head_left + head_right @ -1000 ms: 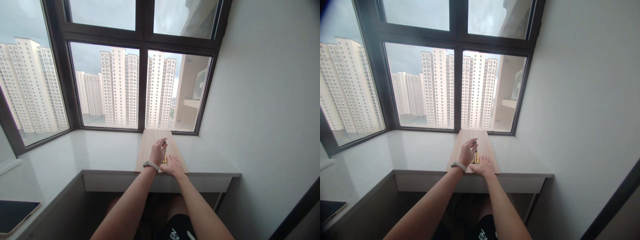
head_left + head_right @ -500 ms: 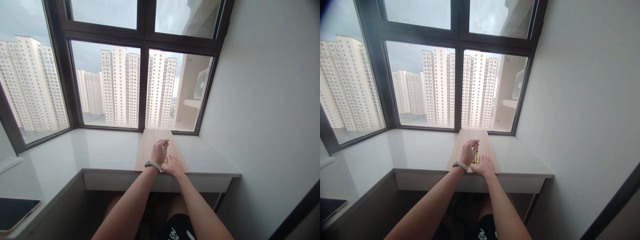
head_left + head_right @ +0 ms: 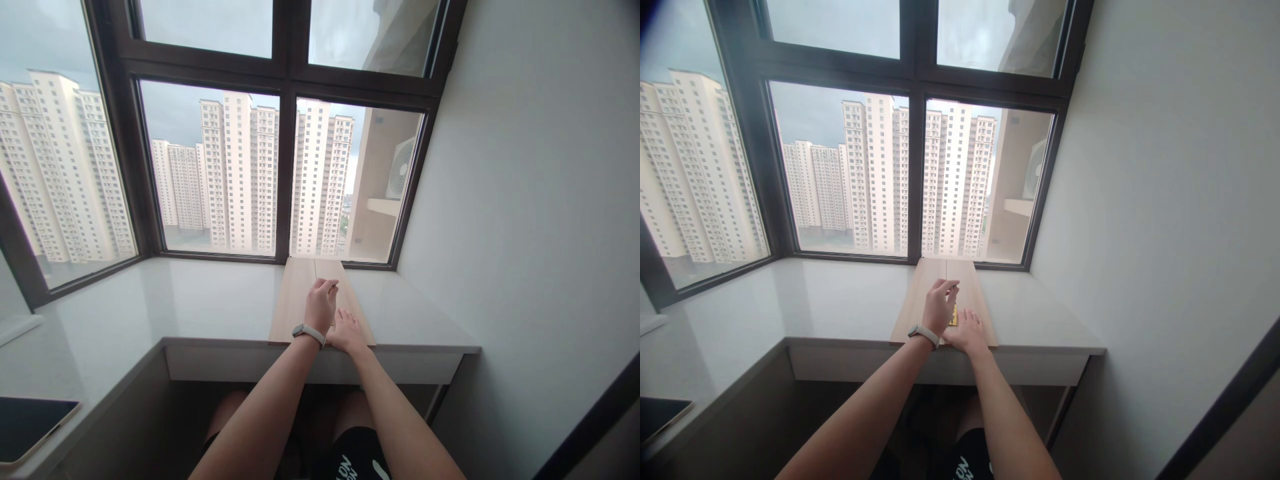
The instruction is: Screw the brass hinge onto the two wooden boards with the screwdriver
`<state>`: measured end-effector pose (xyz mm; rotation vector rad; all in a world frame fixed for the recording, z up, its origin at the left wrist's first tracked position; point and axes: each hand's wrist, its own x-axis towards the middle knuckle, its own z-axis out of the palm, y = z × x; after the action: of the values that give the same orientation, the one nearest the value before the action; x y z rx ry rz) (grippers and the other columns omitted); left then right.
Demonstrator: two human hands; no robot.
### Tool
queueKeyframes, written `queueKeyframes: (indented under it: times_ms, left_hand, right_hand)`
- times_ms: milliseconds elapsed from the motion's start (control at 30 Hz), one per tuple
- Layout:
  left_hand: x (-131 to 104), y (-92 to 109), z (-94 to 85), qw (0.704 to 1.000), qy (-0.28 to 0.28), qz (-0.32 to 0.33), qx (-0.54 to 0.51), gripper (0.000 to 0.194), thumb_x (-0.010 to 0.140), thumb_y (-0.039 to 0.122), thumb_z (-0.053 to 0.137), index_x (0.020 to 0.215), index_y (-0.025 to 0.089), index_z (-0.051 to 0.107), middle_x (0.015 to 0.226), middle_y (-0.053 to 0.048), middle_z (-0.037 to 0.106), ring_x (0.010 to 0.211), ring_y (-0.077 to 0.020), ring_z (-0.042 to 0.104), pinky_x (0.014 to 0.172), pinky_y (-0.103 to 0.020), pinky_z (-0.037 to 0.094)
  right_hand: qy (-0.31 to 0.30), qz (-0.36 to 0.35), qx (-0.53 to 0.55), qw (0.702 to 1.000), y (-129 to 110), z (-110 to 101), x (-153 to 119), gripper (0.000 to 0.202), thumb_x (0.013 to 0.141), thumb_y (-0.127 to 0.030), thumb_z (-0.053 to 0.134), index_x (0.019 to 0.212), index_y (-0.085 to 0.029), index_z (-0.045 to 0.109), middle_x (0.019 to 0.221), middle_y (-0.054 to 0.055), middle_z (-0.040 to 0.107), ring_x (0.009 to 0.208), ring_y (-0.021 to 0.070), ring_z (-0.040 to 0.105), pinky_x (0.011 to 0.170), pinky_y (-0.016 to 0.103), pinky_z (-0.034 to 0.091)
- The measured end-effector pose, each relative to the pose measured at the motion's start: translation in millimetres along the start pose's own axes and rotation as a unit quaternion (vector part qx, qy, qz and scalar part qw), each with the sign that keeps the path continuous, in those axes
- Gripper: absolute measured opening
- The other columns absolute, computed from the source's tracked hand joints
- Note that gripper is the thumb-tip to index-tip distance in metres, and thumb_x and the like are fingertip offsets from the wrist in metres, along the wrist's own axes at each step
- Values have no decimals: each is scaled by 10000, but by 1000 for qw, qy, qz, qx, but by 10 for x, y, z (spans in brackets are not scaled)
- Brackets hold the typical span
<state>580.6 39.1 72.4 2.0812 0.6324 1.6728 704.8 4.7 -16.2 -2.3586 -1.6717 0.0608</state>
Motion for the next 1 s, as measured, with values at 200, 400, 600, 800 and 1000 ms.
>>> queueKeyframes:
  times_ms: [200, 400, 600, 800, 1000]
  left_hand:
    - [2, 41, -25, 1000, -16, 15, -2, 274, 1005, 132, 563, 1195, 229, 735, 1137, -80, 714, 1011, -201, 704, 908, -356, 610]
    - [-16, 61, -23, 1000, 5, -1, 30, 187, 963, 204, 675, 1114, 246, 778, 1016, -59, 677, 844, -177, 686, 818, -345, 610]
    - [10, 54, 3, 1000, -18, -1, 16, 313, 990, 109, 564, 1227, 240, 721, 1088, -75, 703, 930, -195, 708, 845, -343, 605]
    - [-14, 7, 3, 1000, -12, 6, -20, 177, 984, 179, 636, 1123, 238, 730, 1109, -71, 693, 1003, -198, 698, 878, -351, 610]
    - [-23, 3, 21, 999, 14, -26, -35, 77, 951, 200, 697, 1003, 228, 748, 1038, -61, 684, 921, -183, 696, 822, -337, 617]
  right_hand:
    - [5, 9, 8, 1000, -11, 5, 3, 835, 881, -481, 540, 1623, -138, 369, 1713, 154, 280, 1573, 323, 248, 1270, 460, 137]
    - [-15, 11, 10, 1000, -41, -61, -24, 872, 870, -493, 552, 1635, -132, 341, 1726, 151, 246, 1589, 327, 208, 1273, 459, 133]
    - [-5, 7, 3, 1000, -38, -45, -28, 832, 867, -460, 543, 1614, -129, 385, 1720, 155, 268, 1584, 320, 227, 1269, 447, 137]
    - [-9, 6, 1, 1000, -21, -36, -2, 887, 841, -483, 580, 1626, -132, 362, 1717, 156, 271, 1580, 325, 234, 1267, 445, 140]
    - [-7, 6, -3, 1000, 5, -14, 15, 905, 802, -443, 609, 1622, -144, 372, 1718, 143, 274, 1574, 326, 248, 1267, 444, 153]
